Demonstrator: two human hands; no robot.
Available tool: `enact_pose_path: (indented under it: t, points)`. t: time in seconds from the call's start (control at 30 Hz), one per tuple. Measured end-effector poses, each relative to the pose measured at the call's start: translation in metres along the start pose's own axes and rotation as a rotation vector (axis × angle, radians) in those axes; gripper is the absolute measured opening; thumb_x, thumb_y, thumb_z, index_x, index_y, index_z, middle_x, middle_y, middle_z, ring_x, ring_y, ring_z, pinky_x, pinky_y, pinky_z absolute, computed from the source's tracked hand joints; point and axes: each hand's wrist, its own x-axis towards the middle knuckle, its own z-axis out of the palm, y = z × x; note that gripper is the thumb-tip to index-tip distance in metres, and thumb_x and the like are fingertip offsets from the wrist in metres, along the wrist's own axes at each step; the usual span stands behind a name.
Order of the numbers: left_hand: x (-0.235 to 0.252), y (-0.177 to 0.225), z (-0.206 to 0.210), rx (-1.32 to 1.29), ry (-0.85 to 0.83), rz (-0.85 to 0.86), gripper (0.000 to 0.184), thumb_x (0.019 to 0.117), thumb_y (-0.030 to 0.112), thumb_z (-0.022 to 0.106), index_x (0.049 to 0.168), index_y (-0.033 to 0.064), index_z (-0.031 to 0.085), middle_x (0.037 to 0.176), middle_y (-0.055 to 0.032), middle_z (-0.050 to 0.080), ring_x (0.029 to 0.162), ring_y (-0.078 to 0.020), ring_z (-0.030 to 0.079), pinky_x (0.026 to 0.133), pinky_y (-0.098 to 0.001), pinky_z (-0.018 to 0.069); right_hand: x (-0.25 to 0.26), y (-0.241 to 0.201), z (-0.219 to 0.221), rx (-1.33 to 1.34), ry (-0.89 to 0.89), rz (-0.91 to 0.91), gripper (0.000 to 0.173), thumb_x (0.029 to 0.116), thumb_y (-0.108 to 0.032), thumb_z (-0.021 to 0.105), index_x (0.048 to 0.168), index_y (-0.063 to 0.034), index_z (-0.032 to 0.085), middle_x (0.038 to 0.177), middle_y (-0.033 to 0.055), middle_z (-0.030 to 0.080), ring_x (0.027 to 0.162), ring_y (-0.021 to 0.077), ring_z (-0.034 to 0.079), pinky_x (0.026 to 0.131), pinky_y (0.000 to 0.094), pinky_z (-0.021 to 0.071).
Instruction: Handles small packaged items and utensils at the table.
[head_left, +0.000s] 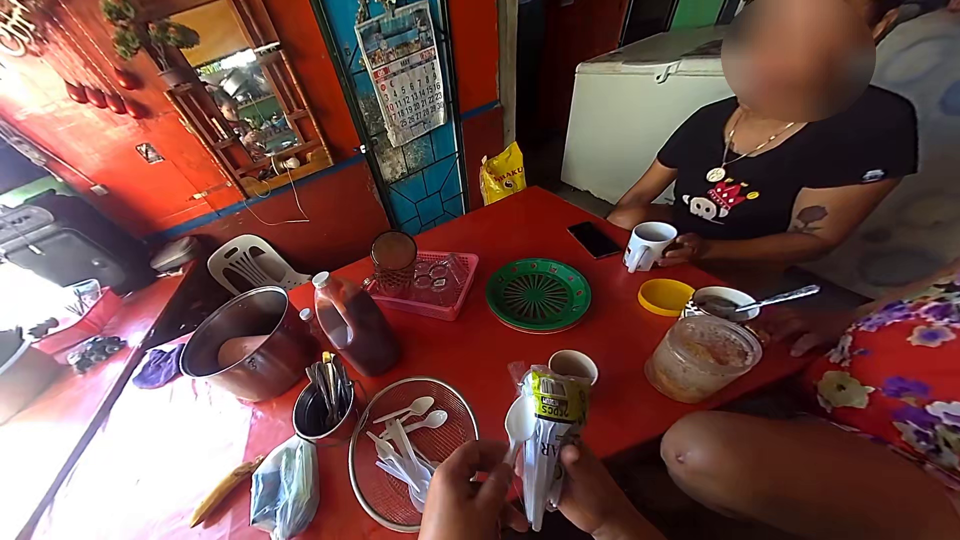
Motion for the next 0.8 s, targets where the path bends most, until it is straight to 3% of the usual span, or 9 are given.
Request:
enact_pose_path:
  t: [0.13,0.27,0.33,0.4,0.47,0.57,0.67,0.73,0.8]
  points:
    - [-0.001,0.004,0.005,-0.031,-0.023,-0.044,0.025,0.1021,0.01,0.06,0.125,0.0011,0.064,0.099,-0.0073,0.074,0.059,-0.012,0.068,0.051,-0.0263,0.0582,-0.001,0.001,0.001,-0.024,0.02,-0.021,0.068,0.077,-0.049,0.086,0.125,-0.0098,0.058,0.106,0.0117,0.073,0.091,0.0236,0.074,0.081,0.0432,0.0635]
    - [0.005,0.003,0.009,-0.34,-0.063,-0.175,0.025,0.1071,0.012,0.05,0.125,-0.0025,0.059,0.092,-0.0132,0.072,0.053,-0.0117,0.062,0.046,-0.0233,0.0526,-0.002,-0.001,0.001,-0.126,-0.037,-0.067,0.055,0.0785,-0.045,0.086,0.121,-0.0167,0.066,0.106,0.0034,0.075,0.096,0.0161,0.073,0.085,0.0382,0.0623]
    - [0.011,0.0,0.016,-0.466,-0.047,-0.177,0.025,0.1078,0.012,0.049,0.125,-0.0032,0.059,0.092,-0.0142,0.071,0.054,-0.0114,0.061,0.047,-0.0227,0.0516,-0.002,-0.001,0.002,-0.139,-0.046,-0.063,0.058,0.0784,-0.044,0.086,0.123,-0.0158,0.064,0.108,0.0036,0.075,0.098,0.0165,0.073,0.087,0.0386,0.0619]
    - [0.014,-0.004,0.024,-0.419,-0.002,-0.121,0.023,0.1072,0.01,0.05,0.123,-0.0035,0.06,0.09,-0.0131,0.071,0.059,-0.0129,0.064,0.049,-0.0238,0.0525,-0.004,0.002,0.007,-0.122,-0.035,-0.05,0.058,0.0789,-0.045,0.086,0.123,-0.0146,0.063,0.107,0.0041,0.075,0.097,0.0165,0.073,0.086,0.0386,0.0622]
    - [0.017,-0.007,0.028,-0.149,0.058,0.028,0.021,0.1051,0.01,0.055,0.12,-0.002,0.065,0.088,-0.0073,0.073,0.065,-0.0107,0.068,0.057,-0.0234,0.0572,-0.007,0.004,0.009,-0.104,-0.007,-0.044,0.056,0.08,-0.045,0.085,0.122,-0.0141,0.063,0.106,0.0038,0.075,0.096,0.0163,0.073,0.085,0.0391,0.0622]
    - [0.025,-0.015,0.026,0.299,0.169,0.252,0.021,0.0978,0.024,0.066,0.111,0.012,0.077,0.092,0.0016,0.073,0.085,-0.0066,0.069,0.08,-0.0273,0.0582,-0.009,0.004,0.01,-0.089,0.034,-0.027,0.058,0.0787,-0.049,0.084,0.12,-0.014,0.063,0.105,0.0033,0.075,0.097,0.0161,0.073,0.086,0.0394,0.0619]
    - [0.034,-0.015,0.021,0.347,0.152,0.255,0.02,0.0923,0.034,0.073,0.106,0.0207,0.08,0.113,-0.0054,0.066,0.11,-0.0152,0.06,0.094,-0.0336,0.0508,-0.009,0.005,0.009,-0.013,0.049,0.03,0.069,0.0769,-0.055,0.083,0.123,-0.0093,0.059,0.105,0.0089,0.073,0.095,0.0205,0.072,0.084,0.0418,0.0618]
    - [0.045,-0.012,0.016,0.215,0.027,0.11,0.023,0.0944,0.028,0.073,0.111,0.013,0.076,0.11,-0.0052,0.07,0.098,-0.0117,0.068,0.083,-0.0284,0.0583,-0.007,0.006,0.011,0.006,0.095,0.082,0.076,0.0739,-0.06,0.083,0.123,-0.0077,0.057,0.099,0.0099,0.073,0.086,0.0215,0.073,0.077,0.0415,0.0635]
    - [0.061,-0.02,0.014,0.08,-0.022,-0.011,0.02,0.0953,0.02,0.073,0.109,0.0046,0.072,0.095,-0.0055,0.074,0.078,-0.0123,0.071,0.067,-0.0281,0.0593,-0.004,0.01,0.008,-0.046,0.172,0.148,0.083,0.0748,-0.064,0.081,0.127,-0.0056,0.052,0.096,0.0119,0.072,0.081,0.0229,0.073,0.073,0.0406,0.0633]
